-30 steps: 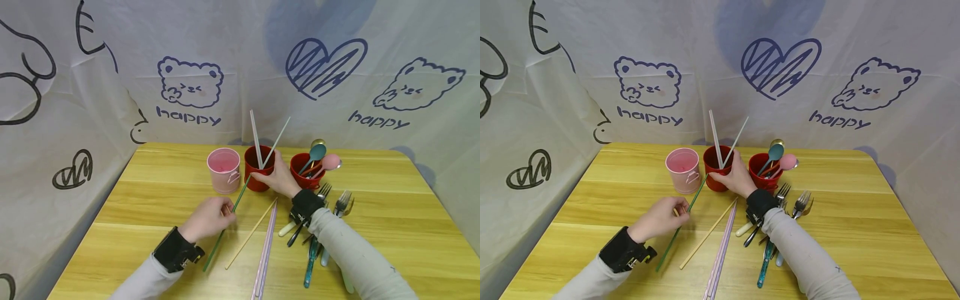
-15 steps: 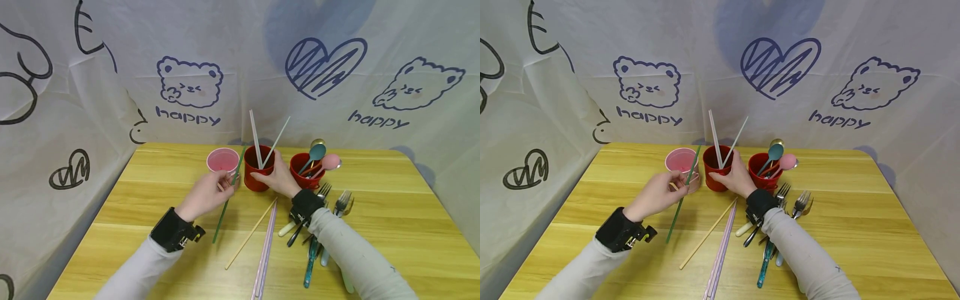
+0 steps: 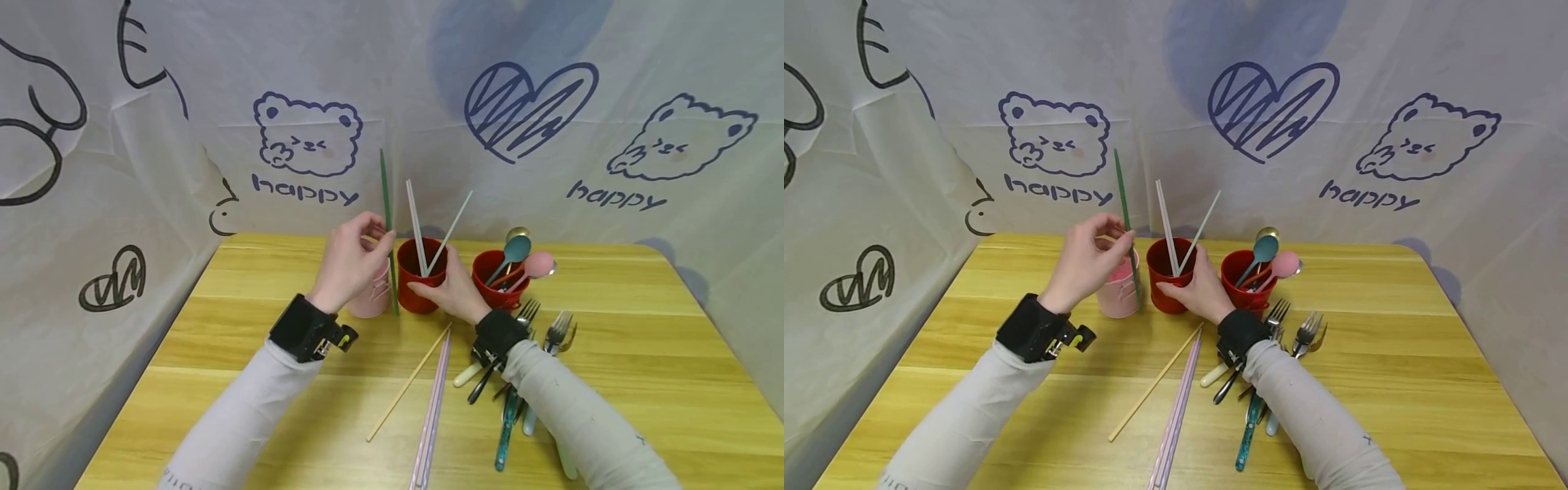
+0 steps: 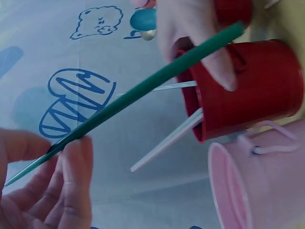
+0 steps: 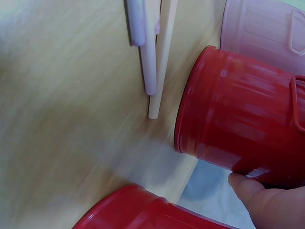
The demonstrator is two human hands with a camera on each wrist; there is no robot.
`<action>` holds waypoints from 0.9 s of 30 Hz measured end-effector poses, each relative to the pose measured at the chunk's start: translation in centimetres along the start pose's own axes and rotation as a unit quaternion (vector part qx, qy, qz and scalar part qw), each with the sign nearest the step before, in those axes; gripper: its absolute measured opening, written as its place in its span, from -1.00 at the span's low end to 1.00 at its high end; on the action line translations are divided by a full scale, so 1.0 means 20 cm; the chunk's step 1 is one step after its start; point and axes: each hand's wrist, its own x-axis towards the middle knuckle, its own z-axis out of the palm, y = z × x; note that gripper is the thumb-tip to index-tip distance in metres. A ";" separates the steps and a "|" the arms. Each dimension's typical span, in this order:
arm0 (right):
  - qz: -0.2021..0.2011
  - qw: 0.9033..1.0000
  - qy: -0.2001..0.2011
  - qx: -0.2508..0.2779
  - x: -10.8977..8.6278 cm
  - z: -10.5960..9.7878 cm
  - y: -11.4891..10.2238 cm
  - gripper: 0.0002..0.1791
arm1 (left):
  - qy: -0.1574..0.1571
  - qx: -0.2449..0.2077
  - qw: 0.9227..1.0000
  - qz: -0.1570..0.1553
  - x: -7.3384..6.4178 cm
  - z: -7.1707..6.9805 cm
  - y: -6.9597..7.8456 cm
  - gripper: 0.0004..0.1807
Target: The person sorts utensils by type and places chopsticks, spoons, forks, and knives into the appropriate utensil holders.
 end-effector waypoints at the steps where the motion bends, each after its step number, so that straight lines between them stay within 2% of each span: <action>1: 0.000 1.000 -0.001 0.000 0.00 0.00 0.00 -0.05 | 0.012 -0.006 1.000 0.003 0.02 0.01 0.01 -0.82; 6: 0.004 1.000 -0.002 0.002 0.00 0.00 0.00 -0.03 | 0.054 -0.016 0.998 0.012 0.09 0.05 0.03 -0.82; 11: 0.010 1.000 -0.003 0.003 0.00 0.00 0.00 -0.03 | 0.067 0.004 0.998 0.019 0.14 0.10 0.03 -0.80; 20: 0.011 1.000 -0.008 0.001 0.00 0.00 -0.01 -0.03 | 0.033 0.051 0.998 -0.001 0.17 0.19 0.00 -0.79; 25: 0.013 1.000 -0.009 0.000 0.00 0.00 -0.01 -0.03 | 0.006 0.080 0.996 -0.026 0.17 0.22 -0.02 -0.75; 27: 0.011 1.000 -0.009 0.002 0.00 0.00 -0.01 -0.03 | -0.008 0.105 0.994 -0.029 0.17 0.22 -0.04 -0.75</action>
